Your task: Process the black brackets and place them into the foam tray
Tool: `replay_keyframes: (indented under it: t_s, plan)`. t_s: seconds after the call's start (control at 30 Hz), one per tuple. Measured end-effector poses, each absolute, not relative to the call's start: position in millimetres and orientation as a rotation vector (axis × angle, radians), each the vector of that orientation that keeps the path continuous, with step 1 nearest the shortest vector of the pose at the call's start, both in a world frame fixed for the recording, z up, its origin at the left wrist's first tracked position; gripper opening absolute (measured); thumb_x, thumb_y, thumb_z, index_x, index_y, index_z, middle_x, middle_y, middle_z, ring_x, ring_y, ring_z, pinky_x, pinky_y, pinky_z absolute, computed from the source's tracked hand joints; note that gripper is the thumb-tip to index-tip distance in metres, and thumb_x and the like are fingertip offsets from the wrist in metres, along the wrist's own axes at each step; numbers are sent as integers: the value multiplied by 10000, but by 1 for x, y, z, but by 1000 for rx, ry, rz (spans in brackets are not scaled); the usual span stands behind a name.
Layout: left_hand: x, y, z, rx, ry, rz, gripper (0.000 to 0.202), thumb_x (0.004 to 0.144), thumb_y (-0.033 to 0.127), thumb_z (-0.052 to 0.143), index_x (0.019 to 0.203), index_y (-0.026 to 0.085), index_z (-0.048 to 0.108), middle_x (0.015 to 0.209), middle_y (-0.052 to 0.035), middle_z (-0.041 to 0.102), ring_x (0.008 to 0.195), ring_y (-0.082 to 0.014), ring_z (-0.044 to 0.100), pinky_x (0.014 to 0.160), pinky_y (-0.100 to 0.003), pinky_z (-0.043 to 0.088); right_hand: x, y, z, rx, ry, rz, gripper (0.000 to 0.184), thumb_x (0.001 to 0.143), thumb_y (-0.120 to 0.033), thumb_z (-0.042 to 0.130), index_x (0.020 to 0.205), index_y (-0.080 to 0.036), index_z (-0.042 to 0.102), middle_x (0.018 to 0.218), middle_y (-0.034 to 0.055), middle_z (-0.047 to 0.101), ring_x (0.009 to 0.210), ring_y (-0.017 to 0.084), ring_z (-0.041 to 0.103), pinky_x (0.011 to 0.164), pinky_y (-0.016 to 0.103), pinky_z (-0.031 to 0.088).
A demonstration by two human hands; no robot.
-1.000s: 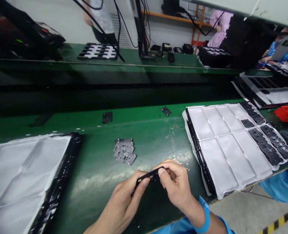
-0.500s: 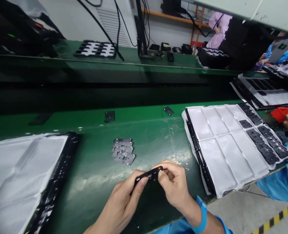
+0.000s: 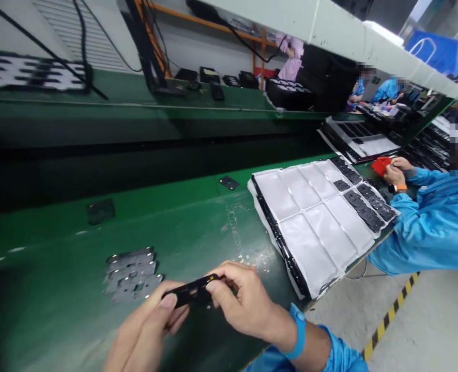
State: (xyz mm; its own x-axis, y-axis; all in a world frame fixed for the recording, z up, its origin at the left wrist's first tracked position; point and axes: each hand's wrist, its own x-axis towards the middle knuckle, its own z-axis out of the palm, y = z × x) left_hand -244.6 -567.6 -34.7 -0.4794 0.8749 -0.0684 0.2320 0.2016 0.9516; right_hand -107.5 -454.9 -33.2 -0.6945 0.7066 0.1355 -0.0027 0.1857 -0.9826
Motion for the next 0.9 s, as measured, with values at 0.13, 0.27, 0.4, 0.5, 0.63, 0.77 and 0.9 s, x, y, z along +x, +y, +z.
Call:
replay_keyframes:
  t_s: [0.13,0.27,0.4,0.5,0.63,0.77,0.9]
  plan:
    - [-239,-564,-36,1010,1799,1337,471,1046,567,349,777,231,542,628,36,469,551,-161,458,534,-246,407,-101,-461,-31,-646,-1919,1522,245,1051,-302,541,889,-187,683,715,-17,571,646,140,579,644,257,460]
    - [-237,-563,-38,1027,1763,1300,424,1067,526,317,817,235,499,660,40,434,592,-161,448,575,-250,397,-98,-460,-37,-665,-1877,1578,223,1071,-294,524,964,-181,684,740,-18,565,612,133,567,609,256,448]
    - [-238,-565,-34,1059,1719,1318,407,1082,490,300,825,232,482,703,32,451,633,-162,459,609,-257,396,-98,-461,-40,-646,-1870,1581,231,1073,-279,526,948,-180,693,734,-21,548,621,135,562,613,258,444]
    - [-239,-567,-34,1081,1668,1326,409,1088,478,287,839,226,490,718,32,450,638,-157,442,592,-253,364,-99,-462,-39,-635,-1868,1578,223,1070,-264,529,953,-181,699,737,-19,553,614,134,560,603,256,441]
    - [-240,-564,-37,1014,1693,1353,416,1080,497,286,803,232,446,686,48,399,610,-148,400,565,-242,345,-101,-460,-39,-594,-1868,1566,193,1058,-232,539,964,-188,702,738,-22,551,611,129,552,602,250,433]
    - [-239,-562,-39,959,1808,1345,444,1035,543,351,743,230,471,667,34,463,612,-160,470,578,-243,422,-104,-462,-37,-619,-1870,1496,209,1032,-210,549,884,-187,694,708,-20,555,637,138,553,637,253,431]
    - [-248,-563,-47,885,1914,1334,402,978,519,444,738,229,586,655,18,614,624,-188,608,590,-237,522,-111,-464,-39,-593,-1830,1475,246,972,-188,576,741,-189,664,655,-16,565,657,150,580,656,254,441]
